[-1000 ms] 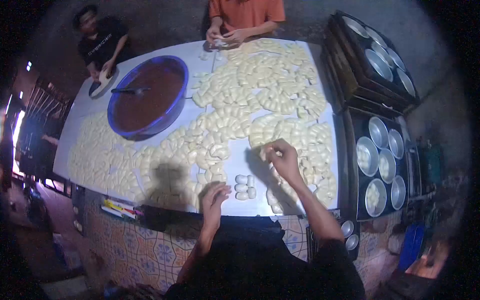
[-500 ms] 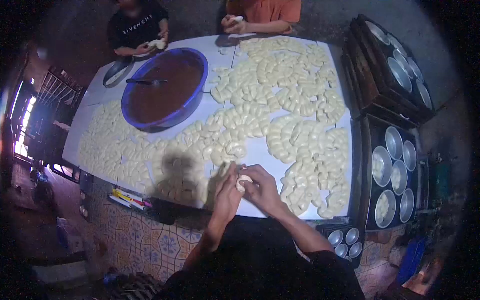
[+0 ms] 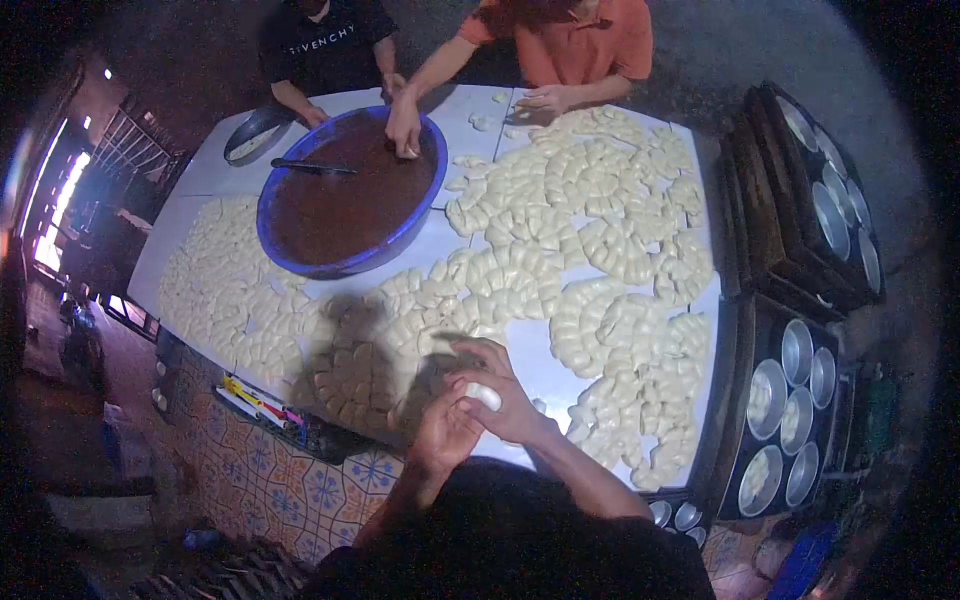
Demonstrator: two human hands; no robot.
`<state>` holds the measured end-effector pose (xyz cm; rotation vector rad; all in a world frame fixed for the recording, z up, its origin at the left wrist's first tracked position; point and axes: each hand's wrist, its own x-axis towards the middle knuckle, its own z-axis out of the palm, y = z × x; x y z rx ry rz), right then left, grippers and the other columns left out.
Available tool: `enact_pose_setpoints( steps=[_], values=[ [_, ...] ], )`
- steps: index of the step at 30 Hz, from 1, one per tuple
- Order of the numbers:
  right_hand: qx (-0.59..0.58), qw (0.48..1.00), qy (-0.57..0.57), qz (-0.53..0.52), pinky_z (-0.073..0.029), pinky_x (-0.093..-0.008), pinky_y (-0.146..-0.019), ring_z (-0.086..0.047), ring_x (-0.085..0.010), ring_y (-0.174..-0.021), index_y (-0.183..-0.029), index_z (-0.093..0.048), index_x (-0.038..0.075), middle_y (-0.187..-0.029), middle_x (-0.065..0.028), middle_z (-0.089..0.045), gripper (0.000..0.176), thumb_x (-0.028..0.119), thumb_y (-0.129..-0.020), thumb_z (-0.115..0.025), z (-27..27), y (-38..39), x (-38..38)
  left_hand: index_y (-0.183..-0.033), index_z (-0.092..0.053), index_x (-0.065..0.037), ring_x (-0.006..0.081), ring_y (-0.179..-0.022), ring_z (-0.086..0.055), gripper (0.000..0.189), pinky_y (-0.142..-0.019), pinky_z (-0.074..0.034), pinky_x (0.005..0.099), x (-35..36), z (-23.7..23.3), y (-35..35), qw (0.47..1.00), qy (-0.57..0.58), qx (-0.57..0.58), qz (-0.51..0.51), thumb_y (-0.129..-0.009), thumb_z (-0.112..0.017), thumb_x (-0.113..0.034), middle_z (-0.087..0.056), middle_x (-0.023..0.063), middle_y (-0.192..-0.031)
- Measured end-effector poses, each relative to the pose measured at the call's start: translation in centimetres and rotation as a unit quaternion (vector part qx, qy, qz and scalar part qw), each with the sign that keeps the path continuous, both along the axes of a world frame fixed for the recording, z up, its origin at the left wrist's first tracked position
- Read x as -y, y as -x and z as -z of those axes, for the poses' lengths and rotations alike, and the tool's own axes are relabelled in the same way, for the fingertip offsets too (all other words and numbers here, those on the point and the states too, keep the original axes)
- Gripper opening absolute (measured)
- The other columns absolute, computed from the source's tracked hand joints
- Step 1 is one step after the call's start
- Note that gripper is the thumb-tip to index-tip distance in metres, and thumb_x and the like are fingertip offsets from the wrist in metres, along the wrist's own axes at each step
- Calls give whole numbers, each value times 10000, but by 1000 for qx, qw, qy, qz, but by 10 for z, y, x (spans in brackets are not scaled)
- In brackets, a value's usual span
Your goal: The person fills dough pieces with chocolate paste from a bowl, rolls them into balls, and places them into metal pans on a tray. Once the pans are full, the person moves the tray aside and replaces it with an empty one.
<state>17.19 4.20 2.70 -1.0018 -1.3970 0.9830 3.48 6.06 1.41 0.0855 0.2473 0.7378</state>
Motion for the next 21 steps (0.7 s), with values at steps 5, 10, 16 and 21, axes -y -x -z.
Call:
enact_pose_setpoints(
  steps=[5,10,16,21],
  values=[
    [-179,967,158,-92,-339,-374,-1012,-319,-245,-1293,-1464,-96,68,-1419,-120,-287,985,427,-777,-705,41,-26,-14,-1389,-257,48,336,-1185,-447,1100,-988,-380,424,-55,-26,-16,988,-87,91,87,-723,-424,-812,-412,224,-1342],
    [-242,956,152,61,-421,-437,-922,-339,-228,-1260,-1470,-152,118,-1451,-82,-240,974,635,-775,-598,33,-41,-26,-1105,-581,3,277,-888,-600,767,-838,-450,405,-243,-47,-9,814,-381,-423,-117,-908,-264,-667,-641,108,-973],
    [-304,937,159,61,-433,-352,-882,-384,-191,-1238,-1448,-237,116,-1436,-34,-310,762,411,-863,-625,49,-36,-18,-801,-595,-18,300,-684,-607,674,-721,-441,423,-343,-24,-8,532,-442,-711,125,-947,-263,-587,-616,183,-763],
    [-306,925,193,116,-432,-304,-858,-440,-190,-1198,-1461,-193,122,-1416,-54,-362,719,308,-899,-600,64,-24,-16,-922,-632,2,309,-781,-618,725,-786,-439,438,-246,-54,-12,401,-561,-721,-67,-945,-225,-598,-627,206,-804]
  ],
)
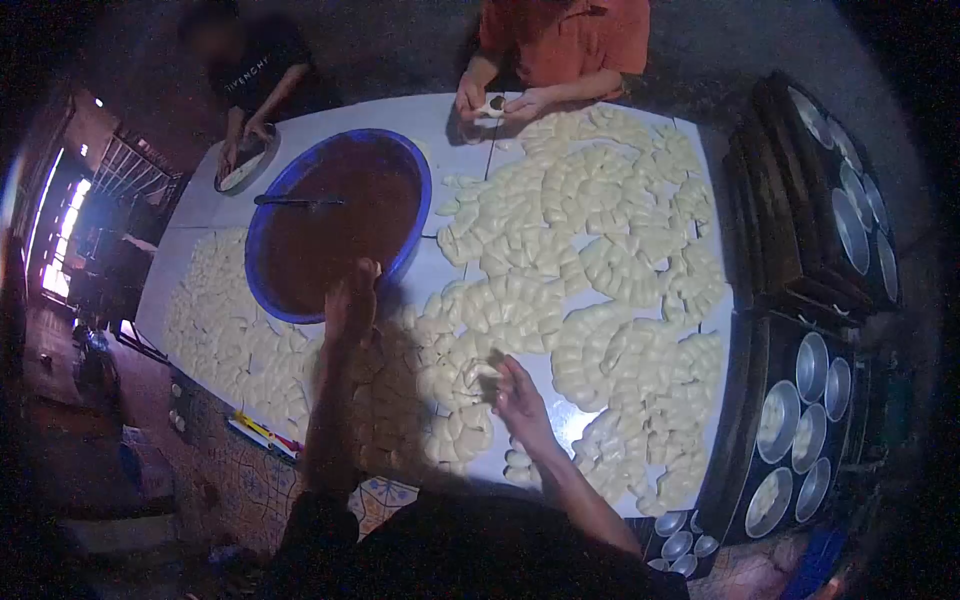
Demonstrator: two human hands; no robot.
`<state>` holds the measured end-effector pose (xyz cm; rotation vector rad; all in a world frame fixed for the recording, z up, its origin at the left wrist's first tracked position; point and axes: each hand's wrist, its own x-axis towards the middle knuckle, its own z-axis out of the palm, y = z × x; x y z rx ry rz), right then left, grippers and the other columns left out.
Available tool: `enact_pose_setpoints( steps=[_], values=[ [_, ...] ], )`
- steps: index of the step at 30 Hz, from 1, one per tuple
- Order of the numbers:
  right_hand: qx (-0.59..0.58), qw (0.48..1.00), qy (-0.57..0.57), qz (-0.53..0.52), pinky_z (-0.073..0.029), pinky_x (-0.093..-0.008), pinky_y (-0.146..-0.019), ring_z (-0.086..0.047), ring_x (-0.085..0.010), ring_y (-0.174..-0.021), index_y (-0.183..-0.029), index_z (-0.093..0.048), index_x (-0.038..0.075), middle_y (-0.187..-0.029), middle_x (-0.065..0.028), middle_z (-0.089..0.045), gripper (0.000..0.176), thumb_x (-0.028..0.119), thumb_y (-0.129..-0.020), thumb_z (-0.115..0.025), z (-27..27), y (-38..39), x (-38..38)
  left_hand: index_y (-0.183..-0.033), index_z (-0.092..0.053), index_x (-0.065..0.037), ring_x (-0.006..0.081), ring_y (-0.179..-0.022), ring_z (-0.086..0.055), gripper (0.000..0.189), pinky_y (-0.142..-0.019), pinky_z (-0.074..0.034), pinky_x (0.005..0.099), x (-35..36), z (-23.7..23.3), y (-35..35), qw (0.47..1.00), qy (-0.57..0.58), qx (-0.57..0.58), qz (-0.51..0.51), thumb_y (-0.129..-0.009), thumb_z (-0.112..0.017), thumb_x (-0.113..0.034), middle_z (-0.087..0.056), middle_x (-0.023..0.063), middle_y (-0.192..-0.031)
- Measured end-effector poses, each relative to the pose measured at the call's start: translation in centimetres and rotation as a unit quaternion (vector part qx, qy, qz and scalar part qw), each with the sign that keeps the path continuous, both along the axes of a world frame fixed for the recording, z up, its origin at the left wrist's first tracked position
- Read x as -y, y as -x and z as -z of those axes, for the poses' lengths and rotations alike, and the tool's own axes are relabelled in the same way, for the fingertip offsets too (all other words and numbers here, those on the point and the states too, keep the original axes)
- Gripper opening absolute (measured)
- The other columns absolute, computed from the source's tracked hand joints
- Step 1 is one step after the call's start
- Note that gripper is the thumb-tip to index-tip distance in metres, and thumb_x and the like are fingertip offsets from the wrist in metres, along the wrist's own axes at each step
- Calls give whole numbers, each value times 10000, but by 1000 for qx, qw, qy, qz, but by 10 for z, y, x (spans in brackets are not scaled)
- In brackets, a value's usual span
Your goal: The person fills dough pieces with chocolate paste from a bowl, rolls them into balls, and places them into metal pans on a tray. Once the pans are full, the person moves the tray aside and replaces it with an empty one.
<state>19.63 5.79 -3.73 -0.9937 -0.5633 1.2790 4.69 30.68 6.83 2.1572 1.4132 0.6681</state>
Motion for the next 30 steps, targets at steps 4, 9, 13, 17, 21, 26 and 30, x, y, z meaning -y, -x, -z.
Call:
enact_pose_setpoints(
  steps=[4,9,13,17,21,26,30],
  values=[
    [-93,995,32,-26,-459,-295,-837,-525,-163,-1075,-1431,-266,84,-1301,-78,-478,530,202,-964,-488,-10,14,-9,-1117,-571,39,291,-935,-610,787,-865,-443,436,67,30,3,968,78,236,-33,-933,-186,-623,-627,201,-1015],
    [-282,951,124,9,-515,-260,-647,-606,-118,-738,-1154,-535,-65,-956,-76,-634,269,111,-959,-485,-2,26,4,-1263,-459,29,291,-1094,-527,818,-957,-397,445,163,49,9,610,595,522,-28,-897,-238,-669,-548,164,-1194],
    [122,986,100,48,-481,-279,-712,-551,-174,-796,-1104,-618,-6,-982,-62,-598,235,32,-884,-544,-15,35,28,-1320,-390,-4,262,-1084,-533,585,-910,-438,419,210,61,13,628,549,551,-22,-949,-412,-456,-520,137,-1223],
    [514,856,-55,-27,-421,-340,-818,-498,-254,-917,-1102,-639,32,-1051,-101,-542,300,70,-805,-612,-37,28,57,-1241,-522,-7,144,-850,-586,361,-723,-482,298,241,65,25,898,324,287,83,-895,-575,-98,-601,53,-1015],
    [260,958,-65,101,-446,-264,-803,-547,-166,-975,-959,-652,-24,-1103,-116,-548,168,11,-795,-656,-39,25,62,-1179,-559,58,192,-868,-646,295,-784,-562,306,258,56,24,778,454,427,82,-885,-551,28,-636,74,-941],
    [379,924,-60,-10,-494,-299,-710,-609,-205,-855,-1005,-654,-8,-941,-108,-615,198,22,-810,-639,-72,39,82,-985,-601,60,150,-788,-646,186,-746,-571,277,270,63,28,815,414,401,56,-908,-592,-109,-627,83,-875],
    [444,895,-39,-11,-480,-298,-672,-603,-199,-773,-1097,-616,25,-867,-101,-621,275,50,-824,-633,-43,33,97,-899,-600,-1,99,-781,-597,154,-641,-518,220,290,46,17,799,437,412,-47,-886,-643,-148,-608,32,-850]
  ],
)
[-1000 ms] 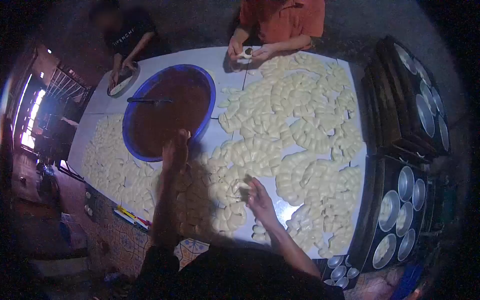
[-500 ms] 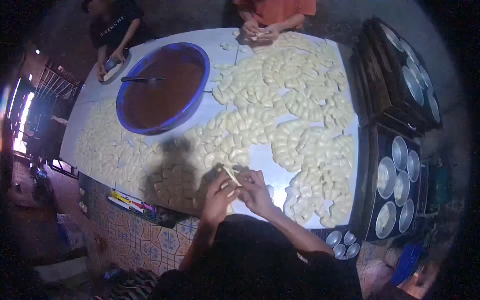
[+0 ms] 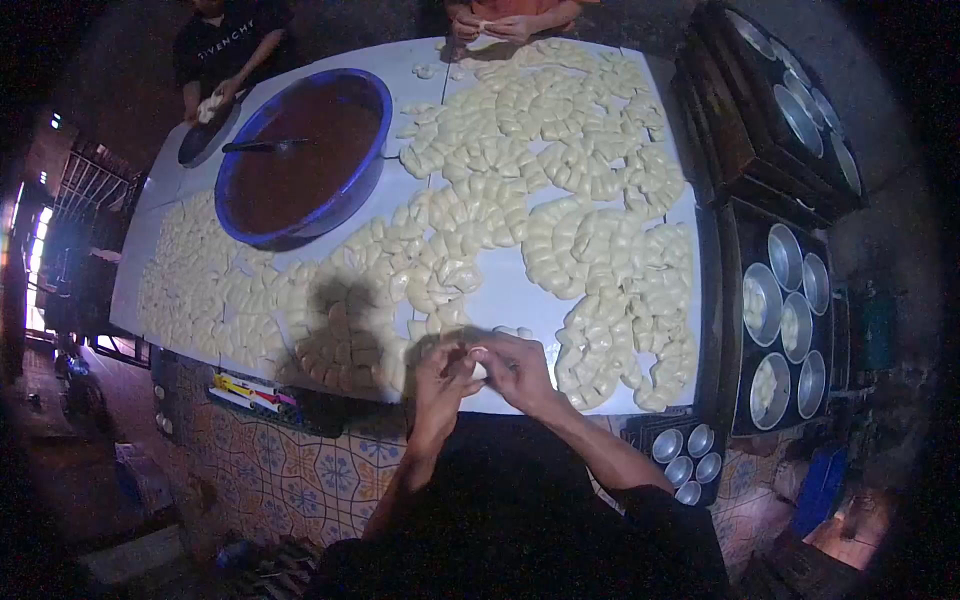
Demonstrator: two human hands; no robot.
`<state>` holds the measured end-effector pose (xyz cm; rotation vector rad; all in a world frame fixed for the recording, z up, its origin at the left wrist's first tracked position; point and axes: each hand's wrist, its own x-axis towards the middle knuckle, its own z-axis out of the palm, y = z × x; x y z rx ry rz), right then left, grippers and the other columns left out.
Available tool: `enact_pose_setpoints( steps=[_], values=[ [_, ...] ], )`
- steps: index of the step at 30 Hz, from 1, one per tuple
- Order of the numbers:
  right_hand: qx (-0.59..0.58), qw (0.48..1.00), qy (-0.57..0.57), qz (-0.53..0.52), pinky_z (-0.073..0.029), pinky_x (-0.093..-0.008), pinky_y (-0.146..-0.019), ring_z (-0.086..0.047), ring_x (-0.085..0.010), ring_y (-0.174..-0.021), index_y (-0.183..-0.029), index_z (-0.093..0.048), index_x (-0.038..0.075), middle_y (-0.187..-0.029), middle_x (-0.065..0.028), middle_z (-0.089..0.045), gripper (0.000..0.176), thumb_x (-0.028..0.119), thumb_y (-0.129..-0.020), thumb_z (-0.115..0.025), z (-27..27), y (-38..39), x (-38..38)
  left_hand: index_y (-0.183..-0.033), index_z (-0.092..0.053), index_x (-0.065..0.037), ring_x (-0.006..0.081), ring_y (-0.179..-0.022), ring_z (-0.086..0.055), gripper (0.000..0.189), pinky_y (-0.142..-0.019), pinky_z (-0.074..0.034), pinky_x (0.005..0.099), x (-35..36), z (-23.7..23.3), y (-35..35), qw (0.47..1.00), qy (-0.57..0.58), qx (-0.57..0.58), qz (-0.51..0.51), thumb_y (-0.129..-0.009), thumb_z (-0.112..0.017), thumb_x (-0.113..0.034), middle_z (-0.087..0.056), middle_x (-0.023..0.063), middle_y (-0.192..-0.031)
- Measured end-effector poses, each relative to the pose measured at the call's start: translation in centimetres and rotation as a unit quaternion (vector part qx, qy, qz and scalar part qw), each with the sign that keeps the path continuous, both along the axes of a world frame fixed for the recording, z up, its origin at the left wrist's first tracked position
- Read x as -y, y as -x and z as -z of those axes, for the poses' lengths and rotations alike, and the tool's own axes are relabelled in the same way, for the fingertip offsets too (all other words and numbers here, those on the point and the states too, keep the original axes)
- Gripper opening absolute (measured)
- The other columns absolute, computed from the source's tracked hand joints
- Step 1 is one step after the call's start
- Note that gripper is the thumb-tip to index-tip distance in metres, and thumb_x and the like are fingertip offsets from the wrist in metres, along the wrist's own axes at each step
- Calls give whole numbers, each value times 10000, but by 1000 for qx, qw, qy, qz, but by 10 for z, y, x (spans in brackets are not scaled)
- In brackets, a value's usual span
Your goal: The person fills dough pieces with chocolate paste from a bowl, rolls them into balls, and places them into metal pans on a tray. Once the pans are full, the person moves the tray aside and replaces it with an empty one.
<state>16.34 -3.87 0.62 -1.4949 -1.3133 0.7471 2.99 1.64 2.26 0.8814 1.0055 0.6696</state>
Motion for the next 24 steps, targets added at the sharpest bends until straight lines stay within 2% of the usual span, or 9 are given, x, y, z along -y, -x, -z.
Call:
enact_pose_setpoints(
  steps=[3,4,5,8,11,13,16,20,24],
  values=[
    [-94,992,63,52,-459,-295,-635,-592,-207,-756,-1272,-506,58,-900,-116,-622,445,84,-842,-619,-4,10,0,-1013,-559,12,99,-798,-581,320,-664,-527,231,7,50,13,982,-149,-99,68,-805,-734,-156,-592,53,-920],
    [17,998,31,59,-479,-284,-661,-602,-220,-752,-1347,-417,67,-939,-110,-628,500,115,-872,-568,0,8,-1,-1176,-462,-7,107,-802,-594,446,-683,-513,231,10,51,16,974,-210,-65,63,-804,-704,-52,-595,59,-935],
    [-121,985,119,-10,-486,-280,-677,-604,-220,-785,-1354,-405,67,-986,-111,-615,499,120,-879,-550,5,4,0,-1205,-441,-12,118,-807,-604,467,-687,-513,230,11,50,20,974,-215,-28,65,-805,-682,-19,-587,77,-979],
    [-426,772,375,-286,-503,-272,-745,-588,-223,-960,-1377,-366,70,-1150,-112,-564,488,153,-908,-472,12,-18,1,-1330,-311,-23,210,-991,-601,634,-823,-494,284,18,29,30,973,-206,52,90,-787,-624,72,-482,157,-1222],
    [-80,955,60,-281,-486,-342,-818,-575,-281,-1017,-1339,-394,48,-1024,-139,-638,599,6,-764,-557,23,-17,-18,-1299,-354,-2,251,-1171,-487,636,-976,-407,350,23,9,34,951,-272,148,17,-757,-685,19,-408,161,-1275],
    [142,953,31,-266,-441,-406,-832,-563,-324,-982,-1227,-475,48,-968,-124,-644,617,-49,-625,-569,28,-20,-43,-1203,-471,-3,222,-1167,-443,434,-970,-379,345,14,29,47,918,-395,-22,-22,-822,-660,-91,-464,112,-1188],
    [263,888,87,-367,-423,-429,-744,-551,-314,-876,-1024,-511,54,-826,-93,-588,428,16,-617,-638,67,-36,-58,-1150,-511,-11,199,-1082,-484,299,-938,-410,323,11,48,36,986,-157,-3,-47,-873,-580,-100,-460,109,-1163],
    [246,924,-47,-289,-414,-410,-883,-520,-307,-1079,-1129,-519,55,-1153,-122,-554,513,98,-646,-687,38,-50,-43,-1211,-496,-19,182,-1062,-492,311,-904,-423,285,7,74,24,994,-103,-34,27,-927,-522,-141,-486,107,-1179],
    [382,888,50,-252,-329,-477,-1022,-341,-372,-1282,-1371,-385,211,-1427,-133,-340,668,341,-775,-658,28,-50,-10,-1307,-400,25,260,-1137,-462,442,-967,-360,362,9,66,-2,975,-174,-118,71,-973,-453,-260,-466,166,-1254]
  ],
)
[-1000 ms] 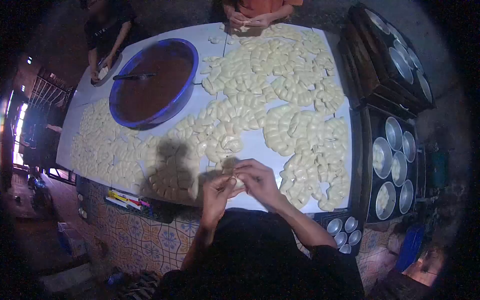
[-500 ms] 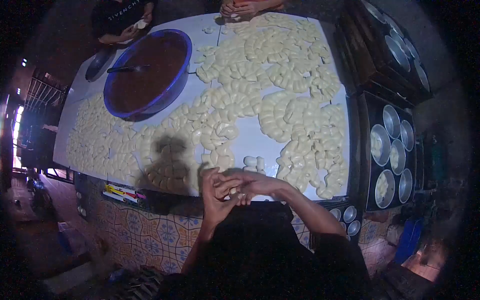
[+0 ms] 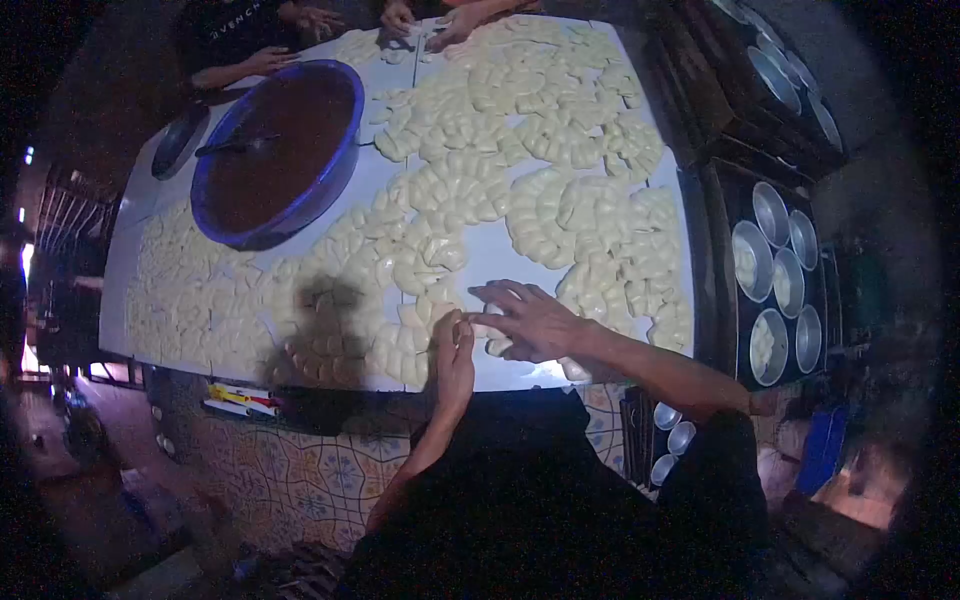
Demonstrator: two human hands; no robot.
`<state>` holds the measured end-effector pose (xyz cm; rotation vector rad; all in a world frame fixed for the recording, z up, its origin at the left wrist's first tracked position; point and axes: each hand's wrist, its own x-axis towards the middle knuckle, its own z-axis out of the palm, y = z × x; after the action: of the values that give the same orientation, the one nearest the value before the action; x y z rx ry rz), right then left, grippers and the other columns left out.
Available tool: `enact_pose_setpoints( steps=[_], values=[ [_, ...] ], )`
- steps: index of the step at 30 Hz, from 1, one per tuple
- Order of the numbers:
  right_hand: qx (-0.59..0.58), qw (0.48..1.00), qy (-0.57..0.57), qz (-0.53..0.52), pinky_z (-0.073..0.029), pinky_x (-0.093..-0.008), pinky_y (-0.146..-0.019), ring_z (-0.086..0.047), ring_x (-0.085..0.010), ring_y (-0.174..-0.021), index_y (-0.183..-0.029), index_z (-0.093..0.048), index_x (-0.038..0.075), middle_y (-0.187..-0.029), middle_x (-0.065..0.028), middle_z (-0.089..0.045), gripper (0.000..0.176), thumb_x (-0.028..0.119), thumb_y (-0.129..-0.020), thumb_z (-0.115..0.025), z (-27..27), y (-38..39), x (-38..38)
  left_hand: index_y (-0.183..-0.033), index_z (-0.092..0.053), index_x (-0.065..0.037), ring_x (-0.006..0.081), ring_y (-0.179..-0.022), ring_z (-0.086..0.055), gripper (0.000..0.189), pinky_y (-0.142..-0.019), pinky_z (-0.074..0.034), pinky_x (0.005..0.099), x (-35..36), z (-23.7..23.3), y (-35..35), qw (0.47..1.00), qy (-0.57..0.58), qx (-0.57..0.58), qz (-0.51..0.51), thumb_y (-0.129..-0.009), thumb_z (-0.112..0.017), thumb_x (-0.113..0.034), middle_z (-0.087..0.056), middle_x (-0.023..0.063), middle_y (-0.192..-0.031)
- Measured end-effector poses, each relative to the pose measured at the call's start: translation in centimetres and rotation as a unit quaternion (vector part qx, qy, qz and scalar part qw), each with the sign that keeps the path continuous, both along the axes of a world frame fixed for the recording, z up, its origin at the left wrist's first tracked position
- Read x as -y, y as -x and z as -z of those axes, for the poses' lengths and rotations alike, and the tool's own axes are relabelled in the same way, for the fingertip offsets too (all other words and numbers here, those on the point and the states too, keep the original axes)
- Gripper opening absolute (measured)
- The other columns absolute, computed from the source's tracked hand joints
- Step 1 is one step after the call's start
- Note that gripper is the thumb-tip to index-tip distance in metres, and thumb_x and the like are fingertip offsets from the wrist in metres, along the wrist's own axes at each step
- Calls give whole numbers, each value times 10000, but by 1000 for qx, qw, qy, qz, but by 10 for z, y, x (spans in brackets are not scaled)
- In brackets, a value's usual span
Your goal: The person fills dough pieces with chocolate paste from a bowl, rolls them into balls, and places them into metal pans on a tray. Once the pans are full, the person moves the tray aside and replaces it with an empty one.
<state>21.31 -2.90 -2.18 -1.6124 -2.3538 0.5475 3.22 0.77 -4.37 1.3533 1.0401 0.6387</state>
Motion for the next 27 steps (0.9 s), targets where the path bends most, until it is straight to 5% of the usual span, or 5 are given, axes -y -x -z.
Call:
enact_pose_setpoints(
  steps=[5,9,15,18,27],
  values=[
    [16,989,-138,56,-365,-473,-972,-457,-373,-1134,-1282,-487,343,-1330,-101,-436,501,453,-807,-599,90,19,11,-1329,-303,49,227,-988,-497,433,-890,-400,310,3,21,-8,999,2,28,-26,-939,-417,-99,-445,153,-1146],
    [-238,939,-80,236,-445,-389,-872,-542,-323,-1017,-1102,-600,97,-1104,-118,-582,315,263,-838,-642,59,32,17,-1285,-352,33,245,-1001,-521,404,-878,-446,344,-3,15,-18,986,113,75,-96,-947,-392,-185,-517,181,-1113],
    [-733,539,-27,415,-433,-274,-893,-541,-126,-1039,-1228,-547,28,-1186,-46,-566,417,245,-881,-626,-14,-19,138,-1246,-419,-51,293,-899,-570,428,-782,-488,392,35,-30,-65,963,-178,160,124,-915,-456,-318,-534,237,-1121],
    [-643,580,-174,469,-381,-292,-990,-493,-141,-1127,-1327,-484,75,-1285,-41,-515,503,239,-871,-620,-51,-102,226,-1186,-455,-3,278,-769,-603,342,-666,-528,348,64,-27,-103,969,63,219,95,-918,-493,-211,-567,241,-1053],
    [-92,692,-144,701,-439,-363,-924,-596,-247,-1029,-1193,-608,99,-1076,-131,-647,542,356,-732,-733,-32,-376,495,-1060,-486,89,277,-781,-636,352,-727,-541,353,126,-13,-179,959,51,145,240,-975,-376,-234,-622,217,-866]
  ],
)
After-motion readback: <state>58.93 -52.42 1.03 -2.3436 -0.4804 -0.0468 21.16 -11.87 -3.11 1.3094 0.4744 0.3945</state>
